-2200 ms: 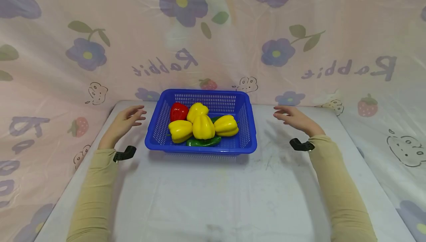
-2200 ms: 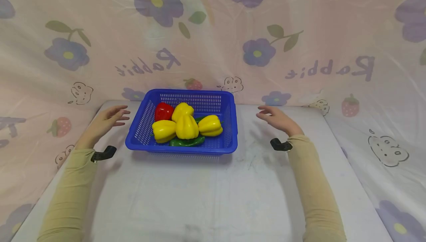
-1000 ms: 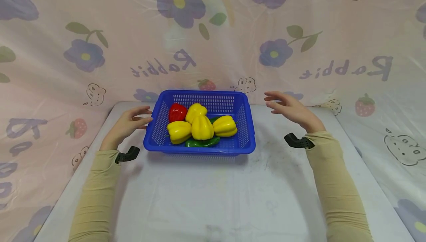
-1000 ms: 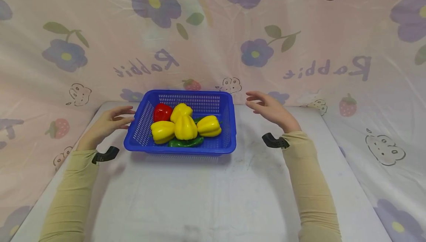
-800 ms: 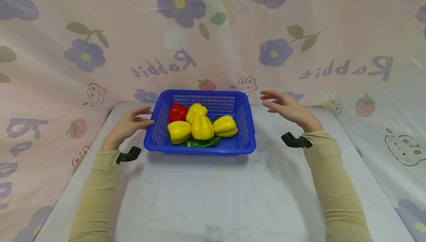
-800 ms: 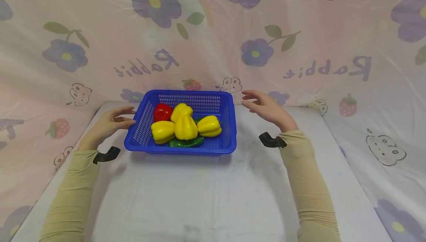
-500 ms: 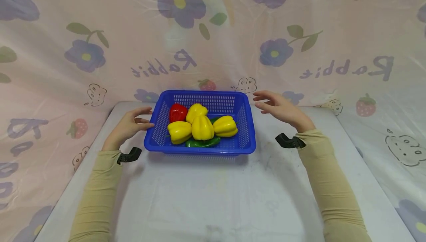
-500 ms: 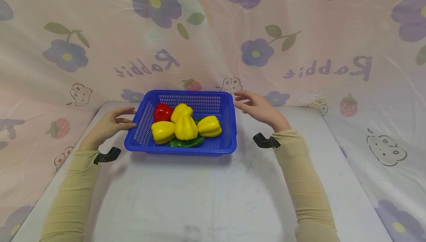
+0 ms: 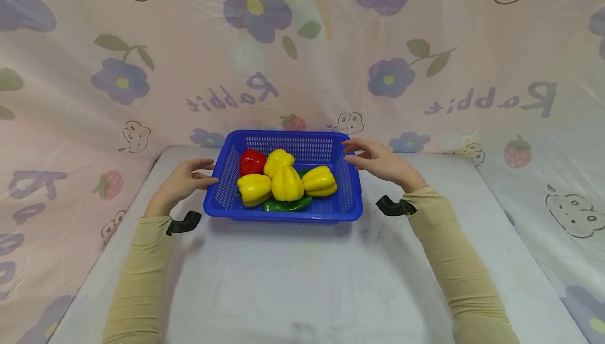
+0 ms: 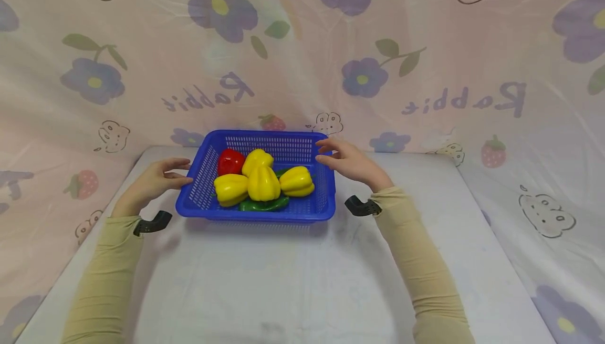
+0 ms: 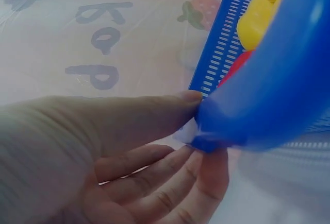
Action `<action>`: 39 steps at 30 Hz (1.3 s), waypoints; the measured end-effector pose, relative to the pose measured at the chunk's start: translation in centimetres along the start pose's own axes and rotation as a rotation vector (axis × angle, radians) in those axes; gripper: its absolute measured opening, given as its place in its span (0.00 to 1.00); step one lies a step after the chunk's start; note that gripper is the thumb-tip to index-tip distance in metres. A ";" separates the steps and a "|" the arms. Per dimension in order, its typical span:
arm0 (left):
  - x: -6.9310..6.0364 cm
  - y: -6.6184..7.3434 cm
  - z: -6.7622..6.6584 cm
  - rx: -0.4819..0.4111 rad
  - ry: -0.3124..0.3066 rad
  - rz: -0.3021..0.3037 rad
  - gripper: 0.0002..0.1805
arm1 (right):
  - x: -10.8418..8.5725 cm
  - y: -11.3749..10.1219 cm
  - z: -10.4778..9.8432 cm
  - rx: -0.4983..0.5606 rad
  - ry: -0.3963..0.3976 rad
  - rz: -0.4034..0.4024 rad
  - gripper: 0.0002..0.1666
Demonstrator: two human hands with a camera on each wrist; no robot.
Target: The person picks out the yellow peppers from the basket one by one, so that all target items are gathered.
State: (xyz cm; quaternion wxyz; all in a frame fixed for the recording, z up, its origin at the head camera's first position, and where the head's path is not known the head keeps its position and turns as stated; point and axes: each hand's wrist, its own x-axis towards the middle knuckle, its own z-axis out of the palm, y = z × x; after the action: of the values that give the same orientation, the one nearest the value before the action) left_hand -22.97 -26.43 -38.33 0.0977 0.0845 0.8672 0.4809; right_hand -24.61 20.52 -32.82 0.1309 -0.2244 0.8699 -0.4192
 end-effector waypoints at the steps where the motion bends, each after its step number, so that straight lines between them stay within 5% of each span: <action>1: 0.0 0.0 0.0 0.000 -0.004 -0.005 0.36 | 0.1 0.0 0.2 -0.008 -0.003 0.005 0.32; 13: -0.2 -0.1 -0.1 -0.020 -0.022 -0.016 0.33 | 1.5 -0.3 1.9 -0.077 -0.027 0.064 0.31; 39: 0.0 0.1 0.0 -0.023 -0.029 -0.010 0.32 | 3.9 -1.1 2.9 0.022 -0.056 0.233 0.32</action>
State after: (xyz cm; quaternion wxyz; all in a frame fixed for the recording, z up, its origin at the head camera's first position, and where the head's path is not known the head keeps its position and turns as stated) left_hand -22.94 -26.40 -38.26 0.1138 0.0861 0.8604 0.4892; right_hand -26.46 16.02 -33.90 0.2056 -0.1322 0.8814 -0.4042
